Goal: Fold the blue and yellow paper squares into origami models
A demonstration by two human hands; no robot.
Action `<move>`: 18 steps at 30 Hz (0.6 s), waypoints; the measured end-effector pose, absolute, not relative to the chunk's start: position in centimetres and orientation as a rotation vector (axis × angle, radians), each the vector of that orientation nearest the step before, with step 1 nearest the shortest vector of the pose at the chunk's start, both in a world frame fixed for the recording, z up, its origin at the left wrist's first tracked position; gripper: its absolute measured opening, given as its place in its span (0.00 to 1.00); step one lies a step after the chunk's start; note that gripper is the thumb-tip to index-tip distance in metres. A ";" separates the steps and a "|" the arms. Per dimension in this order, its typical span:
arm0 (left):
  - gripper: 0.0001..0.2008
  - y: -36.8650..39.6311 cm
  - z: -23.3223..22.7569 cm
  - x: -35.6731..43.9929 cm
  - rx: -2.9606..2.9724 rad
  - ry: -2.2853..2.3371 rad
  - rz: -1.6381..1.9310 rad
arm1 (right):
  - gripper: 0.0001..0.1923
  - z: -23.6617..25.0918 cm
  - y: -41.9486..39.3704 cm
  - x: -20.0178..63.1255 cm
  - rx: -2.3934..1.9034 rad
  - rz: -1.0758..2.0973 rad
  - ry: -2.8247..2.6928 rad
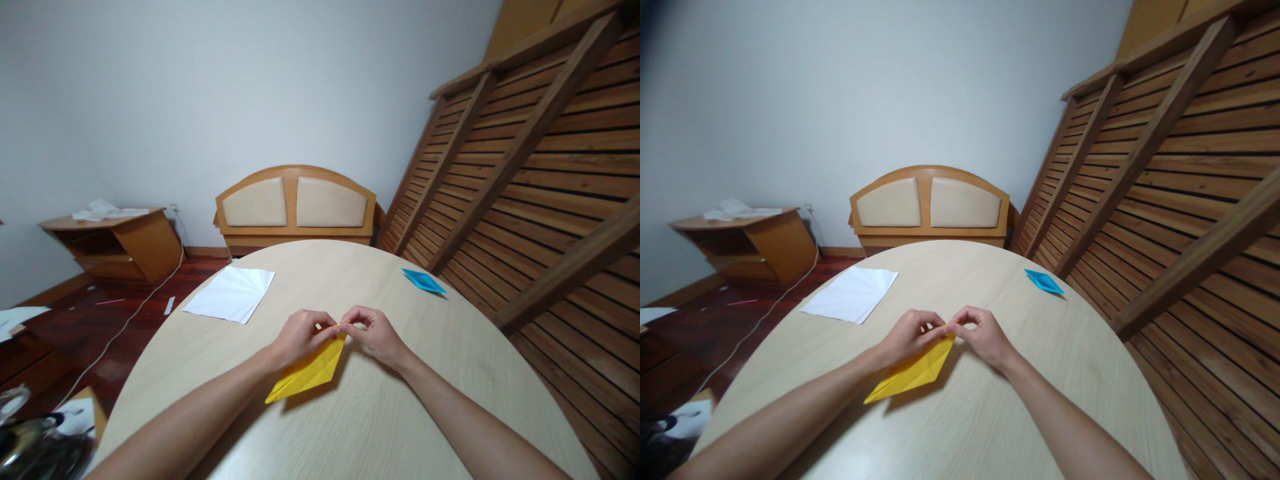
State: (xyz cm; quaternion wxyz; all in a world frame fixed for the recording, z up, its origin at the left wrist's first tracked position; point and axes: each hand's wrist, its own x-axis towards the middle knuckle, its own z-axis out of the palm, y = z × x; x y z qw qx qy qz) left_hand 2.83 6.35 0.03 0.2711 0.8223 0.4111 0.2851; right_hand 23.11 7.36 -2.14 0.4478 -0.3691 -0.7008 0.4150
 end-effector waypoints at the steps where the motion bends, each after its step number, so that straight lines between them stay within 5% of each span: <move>1: 0.13 6.4 0.0 2.8 2.213 1.094 0.771 | 0.13 -2.1 7.3 23.1 -0.916 1.028 -1.738; 18: 0.14 6.4 -0.1 3.0 1.998 1.019 0.795 | 0.13 -2.0 7.3 23.0 -0.898 0.995 -1.771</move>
